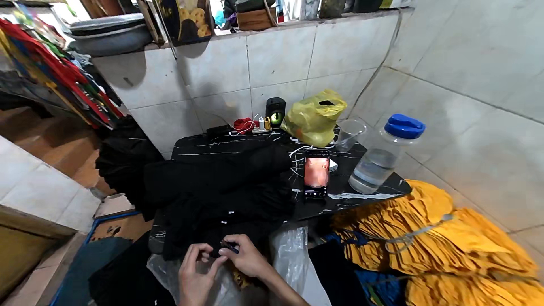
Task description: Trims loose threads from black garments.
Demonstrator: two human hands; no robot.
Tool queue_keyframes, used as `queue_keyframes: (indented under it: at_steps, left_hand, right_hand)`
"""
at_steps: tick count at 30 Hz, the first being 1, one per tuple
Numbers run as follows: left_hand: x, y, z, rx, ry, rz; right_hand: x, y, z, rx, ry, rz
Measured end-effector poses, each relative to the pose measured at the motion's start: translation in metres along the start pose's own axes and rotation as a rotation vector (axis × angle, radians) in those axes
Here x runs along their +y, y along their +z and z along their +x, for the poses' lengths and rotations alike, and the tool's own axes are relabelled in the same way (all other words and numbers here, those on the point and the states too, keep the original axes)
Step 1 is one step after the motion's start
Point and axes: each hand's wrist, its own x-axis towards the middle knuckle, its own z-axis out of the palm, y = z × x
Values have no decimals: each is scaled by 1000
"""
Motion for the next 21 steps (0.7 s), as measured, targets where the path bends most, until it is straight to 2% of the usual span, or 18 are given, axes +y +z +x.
queue_keyframes:
  at_steps: [4, 10, 13, 17, 21]
  left_hand:
    - [-4, 5, 0, 40, 108, 94]
    - [-2, 10, -9, 148, 237, 230]
    - [-4, 5, -8, 138, 240, 243]
    - [-4, -1, -9, 134, 174, 126]
    - [-8, -5, -7, 44, 108, 29]
  right_hand:
    - [0, 2, 1, 41, 12, 36]
    - [-2, -1, -3, 5, -8, 52]
    - [-4, -1, -3, 7, -21, 32]
    - [-3, 1, -2, 33, -37, -11]
    - [-6, 1, -2, 12, -28, -85]
